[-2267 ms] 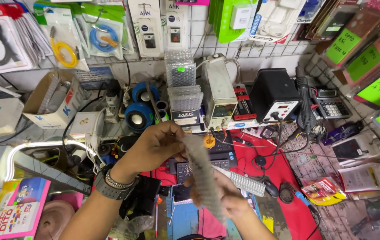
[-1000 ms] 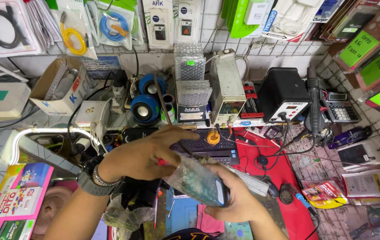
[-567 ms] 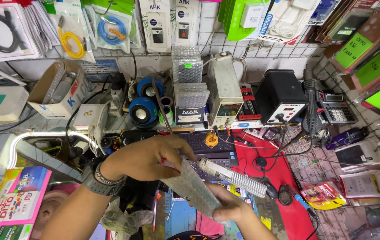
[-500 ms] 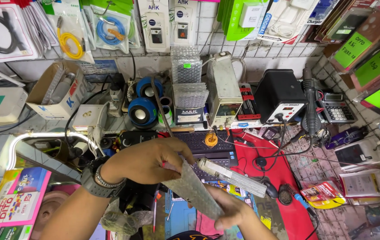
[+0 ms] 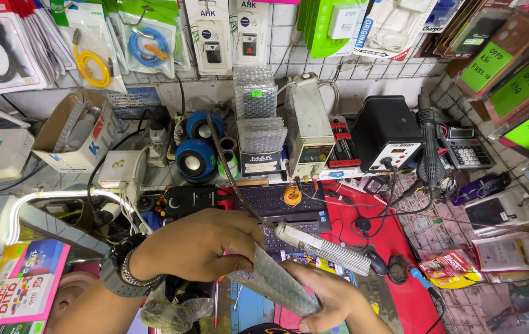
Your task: The person handles a new phone screen and a small component, removing them from bubble wrap and a small packet before placing them back into the bubble wrap.
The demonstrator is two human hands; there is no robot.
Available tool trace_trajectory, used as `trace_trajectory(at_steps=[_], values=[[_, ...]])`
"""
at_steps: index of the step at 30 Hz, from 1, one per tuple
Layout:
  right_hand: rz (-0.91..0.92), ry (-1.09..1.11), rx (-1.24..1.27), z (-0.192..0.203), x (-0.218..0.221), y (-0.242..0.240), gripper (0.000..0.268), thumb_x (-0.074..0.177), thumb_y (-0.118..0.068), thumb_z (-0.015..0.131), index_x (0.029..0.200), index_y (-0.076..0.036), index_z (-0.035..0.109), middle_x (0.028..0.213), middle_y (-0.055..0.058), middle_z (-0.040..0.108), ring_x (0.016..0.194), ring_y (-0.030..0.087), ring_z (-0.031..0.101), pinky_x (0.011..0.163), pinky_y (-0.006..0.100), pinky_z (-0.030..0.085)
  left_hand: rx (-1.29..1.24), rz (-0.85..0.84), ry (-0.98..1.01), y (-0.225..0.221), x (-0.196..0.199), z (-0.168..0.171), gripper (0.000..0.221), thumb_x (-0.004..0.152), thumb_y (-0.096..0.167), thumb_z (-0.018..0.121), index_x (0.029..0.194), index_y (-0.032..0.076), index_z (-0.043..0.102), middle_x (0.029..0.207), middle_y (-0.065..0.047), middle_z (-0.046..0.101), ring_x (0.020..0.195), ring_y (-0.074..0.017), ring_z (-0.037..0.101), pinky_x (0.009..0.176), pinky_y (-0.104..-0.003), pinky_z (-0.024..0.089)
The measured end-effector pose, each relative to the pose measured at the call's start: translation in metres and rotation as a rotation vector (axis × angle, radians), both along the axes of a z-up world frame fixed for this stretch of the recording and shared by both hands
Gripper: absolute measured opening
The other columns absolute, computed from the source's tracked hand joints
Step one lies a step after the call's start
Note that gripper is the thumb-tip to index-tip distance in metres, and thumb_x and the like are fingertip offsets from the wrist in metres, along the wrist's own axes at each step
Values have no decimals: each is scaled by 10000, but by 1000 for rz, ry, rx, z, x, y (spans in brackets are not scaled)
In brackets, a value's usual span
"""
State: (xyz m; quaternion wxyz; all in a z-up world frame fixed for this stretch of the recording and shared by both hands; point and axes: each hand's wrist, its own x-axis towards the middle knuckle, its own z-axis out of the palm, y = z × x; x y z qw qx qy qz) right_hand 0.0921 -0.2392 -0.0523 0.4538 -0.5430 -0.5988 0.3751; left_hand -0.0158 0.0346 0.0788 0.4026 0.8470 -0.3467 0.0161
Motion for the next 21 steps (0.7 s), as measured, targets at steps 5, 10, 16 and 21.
trace_trajectory(at_steps=[5,10,16,21], values=[[34,35,50,1,3,0,909,850,-589,666,1416,71,401,1319,159,505,1175,277,554,980,388,464,-36,-23,-67,-1,-1,2,62,963,58,682,927,89,721,1037,-81,679,905,-279,690,684,-400,535],[-178,-180,-53,21,-4,1,876,704,-458,743,1398,-14,447,1265,108,601,1093,243,636,921,336,506,11,-65,-145,0,-1,4,138,978,34,625,843,56,641,1105,-129,634,972,-338,661,731,-448,525],[-463,-500,-106,39,-9,-9,1024,542,-337,822,1445,-57,429,1418,144,583,1275,359,595,1066,436,461,65,-55,-281,-2,-9,4,306,955,-28,601,672,13,491,1184,-200,640,1009,-417,623,825,-514,529],[-556,-615,11,59,-3,-17,1033,541,-371,827,1432,-6,452,1232,164,567,1112,339,597,995,442,485,85,-13,-474,3,-19,-1,244,1006,54,563,774,-17,588,1217,-221,616,1053,-415,651,1036,-635,540]])
